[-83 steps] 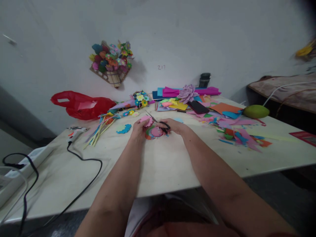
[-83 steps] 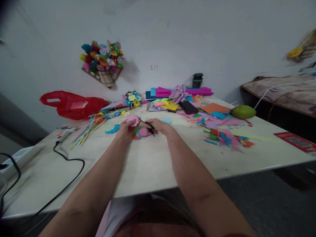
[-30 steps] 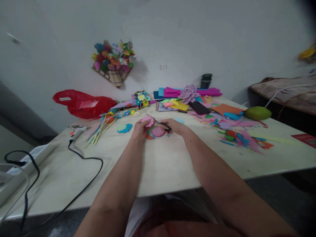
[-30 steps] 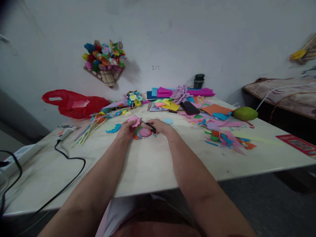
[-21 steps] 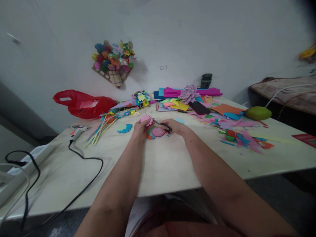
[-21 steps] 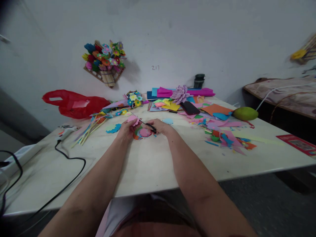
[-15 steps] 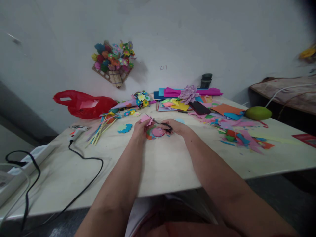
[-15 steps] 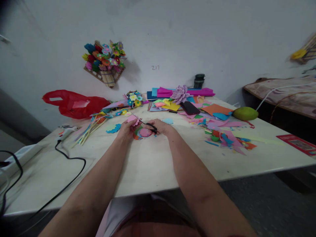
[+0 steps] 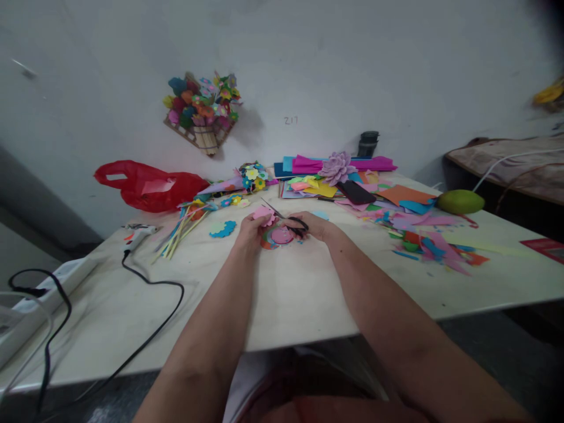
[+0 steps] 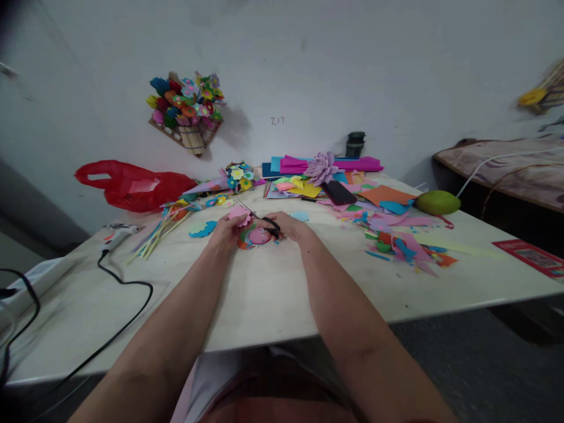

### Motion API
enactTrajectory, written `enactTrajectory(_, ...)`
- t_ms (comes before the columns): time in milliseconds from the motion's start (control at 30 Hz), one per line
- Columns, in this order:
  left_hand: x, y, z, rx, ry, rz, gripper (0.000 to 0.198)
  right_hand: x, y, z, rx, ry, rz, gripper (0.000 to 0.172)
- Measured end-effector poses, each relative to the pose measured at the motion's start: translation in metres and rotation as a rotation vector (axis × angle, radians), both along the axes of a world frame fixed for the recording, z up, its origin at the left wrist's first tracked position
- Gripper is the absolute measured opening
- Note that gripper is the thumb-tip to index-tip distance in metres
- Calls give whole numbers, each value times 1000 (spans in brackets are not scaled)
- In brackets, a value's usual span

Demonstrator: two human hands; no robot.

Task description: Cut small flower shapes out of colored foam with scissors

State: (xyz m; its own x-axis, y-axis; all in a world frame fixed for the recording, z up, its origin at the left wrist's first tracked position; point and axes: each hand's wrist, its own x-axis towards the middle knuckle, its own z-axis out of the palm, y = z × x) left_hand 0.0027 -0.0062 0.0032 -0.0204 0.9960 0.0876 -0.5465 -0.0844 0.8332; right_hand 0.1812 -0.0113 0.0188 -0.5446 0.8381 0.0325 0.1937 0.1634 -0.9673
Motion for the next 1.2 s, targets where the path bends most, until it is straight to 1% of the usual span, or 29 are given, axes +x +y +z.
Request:
enactTrajectory(167, -2, 1, -2, 3, 37, -31, 18, -1, 1, -1, 40, -20, 5, 29)
enactTrajectory(433, -1, 1, -1, -12, 69, -11, 18, -2, 0, -1, 55, -50, 21, 32)
enactTrajectory(700, 2, -3, 2, -1, 49, 12, 20, -2, 0, -1, 18, 3, 35, 31)
enactTrajectory(833, 2, -2, 1, -4, 43, 22, 22, -3, 2, -3, 28, -4, 21, 29)
enactTrajectory(1200, 1, 1, -2, 19, 37, 22, 21, -7, 6, -8, 77, -4, 5, 30)
